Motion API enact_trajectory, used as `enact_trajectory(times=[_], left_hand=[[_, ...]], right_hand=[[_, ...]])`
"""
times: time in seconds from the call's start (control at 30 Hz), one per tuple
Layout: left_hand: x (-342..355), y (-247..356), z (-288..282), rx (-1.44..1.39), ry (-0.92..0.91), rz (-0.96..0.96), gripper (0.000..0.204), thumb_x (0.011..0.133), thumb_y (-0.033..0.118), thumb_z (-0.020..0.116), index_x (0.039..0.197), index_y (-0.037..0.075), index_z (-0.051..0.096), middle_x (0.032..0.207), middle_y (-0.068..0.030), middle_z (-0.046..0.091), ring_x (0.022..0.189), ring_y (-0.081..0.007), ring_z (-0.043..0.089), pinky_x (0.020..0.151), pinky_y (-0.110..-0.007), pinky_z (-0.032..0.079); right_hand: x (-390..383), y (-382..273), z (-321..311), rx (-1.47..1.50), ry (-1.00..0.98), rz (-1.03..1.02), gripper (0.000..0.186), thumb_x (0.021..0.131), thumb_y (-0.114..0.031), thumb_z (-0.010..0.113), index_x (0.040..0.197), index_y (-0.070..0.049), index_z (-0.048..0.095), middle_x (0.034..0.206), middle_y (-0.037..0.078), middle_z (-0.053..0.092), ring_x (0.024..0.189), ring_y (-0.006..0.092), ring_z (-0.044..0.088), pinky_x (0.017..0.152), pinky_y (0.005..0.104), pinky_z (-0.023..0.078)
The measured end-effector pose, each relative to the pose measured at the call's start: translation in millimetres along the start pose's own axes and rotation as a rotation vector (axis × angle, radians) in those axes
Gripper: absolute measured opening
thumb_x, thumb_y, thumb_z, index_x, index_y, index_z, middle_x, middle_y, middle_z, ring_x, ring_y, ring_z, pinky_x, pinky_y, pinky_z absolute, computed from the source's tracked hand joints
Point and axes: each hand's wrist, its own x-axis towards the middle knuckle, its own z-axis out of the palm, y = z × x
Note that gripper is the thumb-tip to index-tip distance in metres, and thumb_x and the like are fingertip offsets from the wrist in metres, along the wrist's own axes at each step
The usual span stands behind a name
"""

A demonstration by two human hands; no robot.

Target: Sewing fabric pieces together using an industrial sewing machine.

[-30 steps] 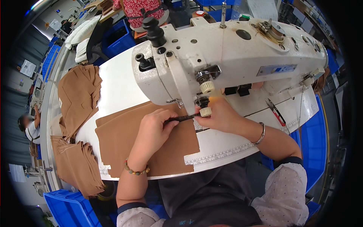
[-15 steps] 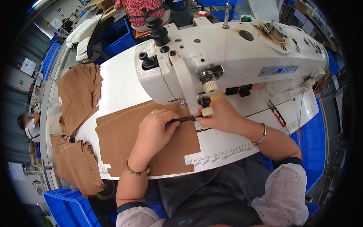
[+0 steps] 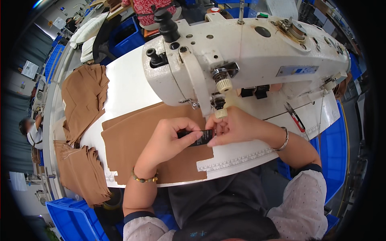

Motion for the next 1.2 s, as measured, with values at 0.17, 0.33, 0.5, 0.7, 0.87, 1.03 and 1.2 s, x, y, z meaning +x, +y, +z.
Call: enact_trajectory(times=[0.17,0.33,0.5,0.7,0.87,1.03,1.2], left_hand=[[-18.8,16.0,-27.6,-0.214,0.07,0.005,0.006,0.09,0.004,0.077,0.09,-0.001,0.073,0.082,0.0022,0.07,0.073,-0.0028,0.06,0.065,-0.02,0.047],[-40.5,38.3,-8.7,-0.098,-0.073,0.136,0.005,0.087,0.004,0.078,0.089,0.002,0.074,0.077,-0.0026,0.071,0.067,-0.0092,0.062,0.061,-0.025,0.047],[-49.8,32.7,46.7,0.173,-0.351,0.425,0.004,0.085,0.012,0.08,0.086,0.011,0.075,0.078,0.0013,0.072,0.072,-0.0183,0.066,0.075,-0.033,0.046],[-39.1,20.2,59.9,0.21,-0.416,0.434,0.003,0.087,0.012,0.076,0.086,0.01,0.074,0.083,-0.0006,0.073,0.078,-0.019,0.067,0.08,-0.033,0.046],[-6.7,7.7,22.2,0.103,-0.168,0.109,0.005,0.087,0.001,0.075,0.091,0.0,0.075,0.08,-0.0038,0.071,0.073,-0.0084,0.063,0.07,-0.026,0.052],[20.4,-9.8,0.1,0.29,0.062,-0.076,0.011,0.087,0.009,0.076,0.091,-0.001,0.075,0.079,-0.0072,0.073,0.069,-0.0119,0.064,0.064,-0.028,0.052],[36.5,-21.4,-2.1,0.411,0.112,-0.101,0.019,0.086,0.019,0.077,0.094,0.002,0.078,0.077,-0.0128,0.074,0.067,-0.0212,0.071,0.064,-0.034,0.054]], right_hand=[[-14.8,12.8,25.9,-1.212,0.033,-0.864,0.025,0.078,-0.02,0.075,0.093,-0.002,0.065,0.08,0.005,0.059,0.072,0.0179,0.064,0.053,0.0296,0.05],[-13.8,28.4,41.1,-1.612,0.199,-1.032,0.01,0.075,-0.015,0.066,0.076,-0.006,0.061,0.068,0.003,0.055,0.059,0.0162,0.061,0.049,0.0293,0.05],[-1.4,26.0,27.6,-1.233,0.107,-0.88,0.01,0.083,-0.019,0.067,0.08,-0.01,0.066,0.069,0.003,0.059,0.059,0.0203,0.065,0.055,0.0335,0.054],[7.6,15.8,24.7,-0.869,0.258,-0.836,0.017,0.093,-0.027,0.07,0.086,-0.011,0.071,0.074,0.004,0.067,0.064,0.0224,0.067,0.057,0.0352,0.053],[-5.5,3.5,18.2,-0.953,0.469,-0.784,0.028,0.095,-0.03,0.068,0.074,-0.013,0.063,0.067,0.003,0.062,0.06,0.0223,0.065,0.051,0.0365,0.049],[-12.1,25.8,27.2,-1.286,0.223,-0.964,0.019,0.086,-0.022,0.068,0.074,-0.009,0.062,0.089,0.006,0.068,0.055,0.016,0.065,0.046,0.032,0.049],[-17.2,39.2,31.9,-1.487,0.121,-0.964,0.022,0.087,-0.022,0.072,0.095,-0.002,0.072,0.103,0.015,0.073,0.056,0.0114,0.061,0.046,0.027,0.049]])
